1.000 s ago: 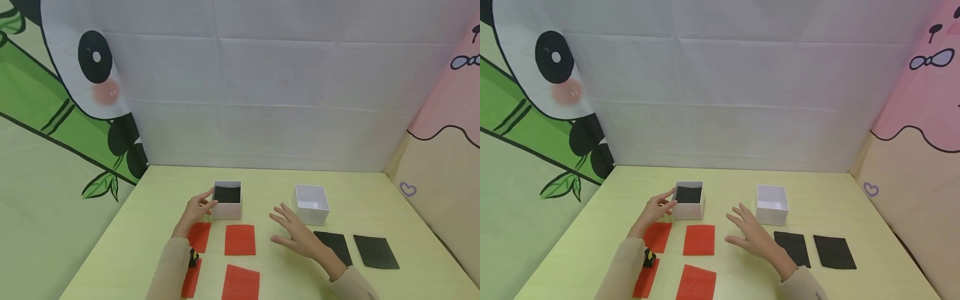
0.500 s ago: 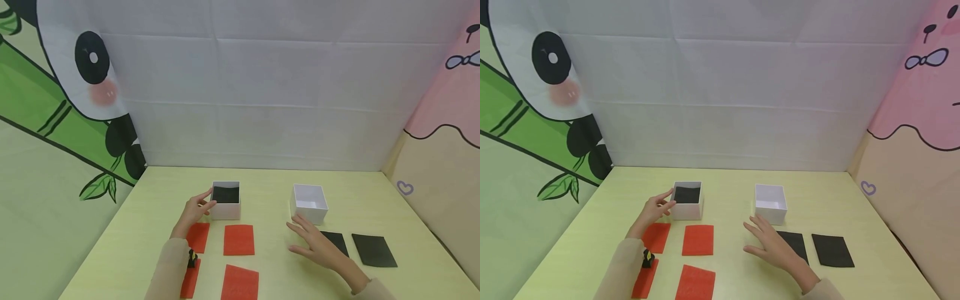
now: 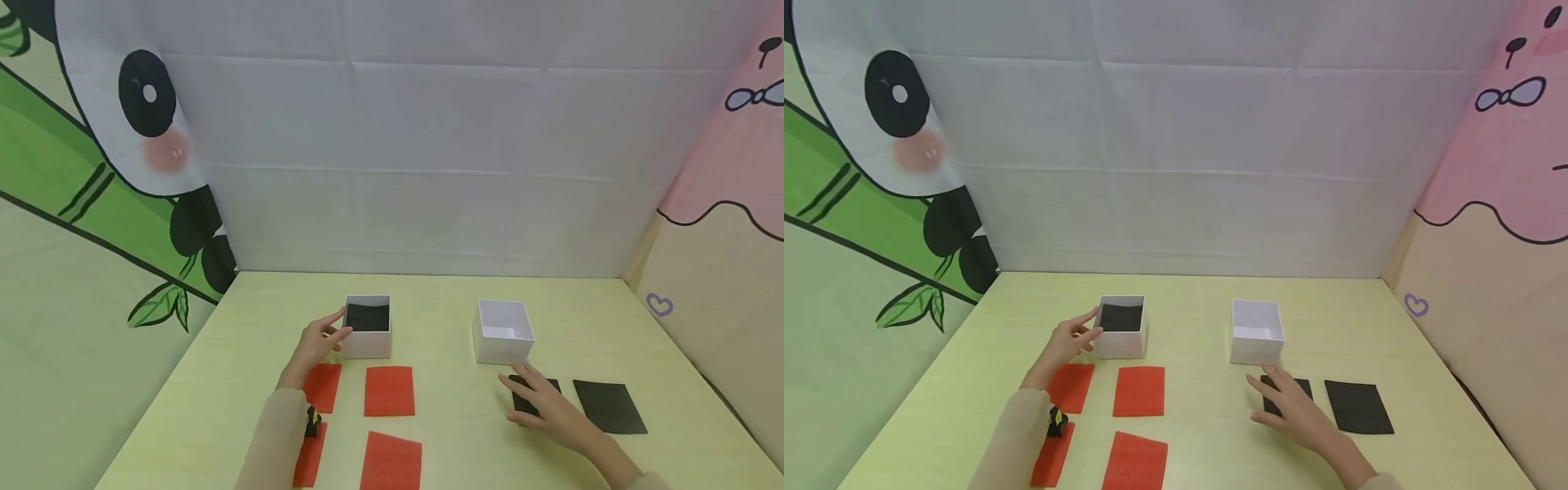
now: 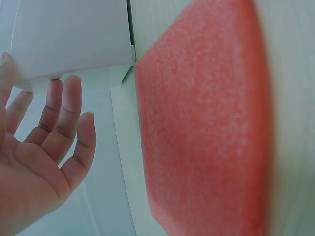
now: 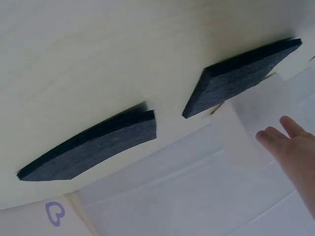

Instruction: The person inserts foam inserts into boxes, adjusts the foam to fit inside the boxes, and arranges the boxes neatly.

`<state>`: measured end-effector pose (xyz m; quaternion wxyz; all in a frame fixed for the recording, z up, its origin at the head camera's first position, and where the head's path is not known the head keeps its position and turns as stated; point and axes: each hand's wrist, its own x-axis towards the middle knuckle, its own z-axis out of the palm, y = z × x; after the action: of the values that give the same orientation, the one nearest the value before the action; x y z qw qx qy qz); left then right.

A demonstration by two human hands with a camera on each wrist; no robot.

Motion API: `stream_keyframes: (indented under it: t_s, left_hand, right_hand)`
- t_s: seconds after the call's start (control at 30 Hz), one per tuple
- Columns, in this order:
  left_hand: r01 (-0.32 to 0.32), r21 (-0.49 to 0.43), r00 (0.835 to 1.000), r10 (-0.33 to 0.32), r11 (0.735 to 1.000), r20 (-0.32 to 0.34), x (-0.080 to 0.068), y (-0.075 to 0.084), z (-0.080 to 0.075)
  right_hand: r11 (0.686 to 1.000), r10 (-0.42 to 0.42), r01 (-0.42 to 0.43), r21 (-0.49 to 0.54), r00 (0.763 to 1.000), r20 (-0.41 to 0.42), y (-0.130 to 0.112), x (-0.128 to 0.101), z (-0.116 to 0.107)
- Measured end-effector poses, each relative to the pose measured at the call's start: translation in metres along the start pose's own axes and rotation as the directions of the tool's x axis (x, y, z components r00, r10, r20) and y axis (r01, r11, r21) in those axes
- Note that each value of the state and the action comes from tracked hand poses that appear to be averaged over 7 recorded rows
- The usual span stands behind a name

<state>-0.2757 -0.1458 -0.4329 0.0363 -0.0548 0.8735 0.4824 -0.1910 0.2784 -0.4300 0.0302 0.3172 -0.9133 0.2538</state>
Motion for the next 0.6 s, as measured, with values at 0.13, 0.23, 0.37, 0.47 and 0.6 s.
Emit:
stream_keyframes:
  t_s: [0.13, 0.23, 0.37, 0.47, 0.6]
  left_hand:
    - [-0.003, 0.008, 1.0, 0.003, 1.0, 0.005, 0.001, 0.0, 0.0]
    - [-0.006, 0.012, 1.0, 0.006, 1.0, 0.001, 0.0, 0.0, -0.001]
    - [-0.014, 0.011, 1.0, 0.014, 1.0, 0.003, 0.0, 0.0, -0.001]
    - [-0.015, 0.009, 1.0, 0.015, 1.0, 0.003, 0.0, -0.001, -0.001]
    - [-0.017, 0.006, 1.0, 0.017, 1.0, 0.002, 0.0, -0.001, 0.001]
  right_hand:
    - [0.999, 0.024, -0.024, -0.022, 1.0, 0.017, 0.011, -0.01, -0.004]
    - [0.999, 0.017, -0.016, -0.05, 1.0, 0.015, 0.02, -0.015, -0.006]
    - [0.996, -0.007, 0.009, -0.087, 1.0, 0.022, 0.031, -0.018, -0.008]
    - [0.993, -0.018, 0.024, -0.119, 0.998, 0.055, 0.038, -0.017, -0.009]
    - [0.99, -0.009, 0.027, -0.139, 0.992, 0.13, 0.045, -0.016, -0.011]
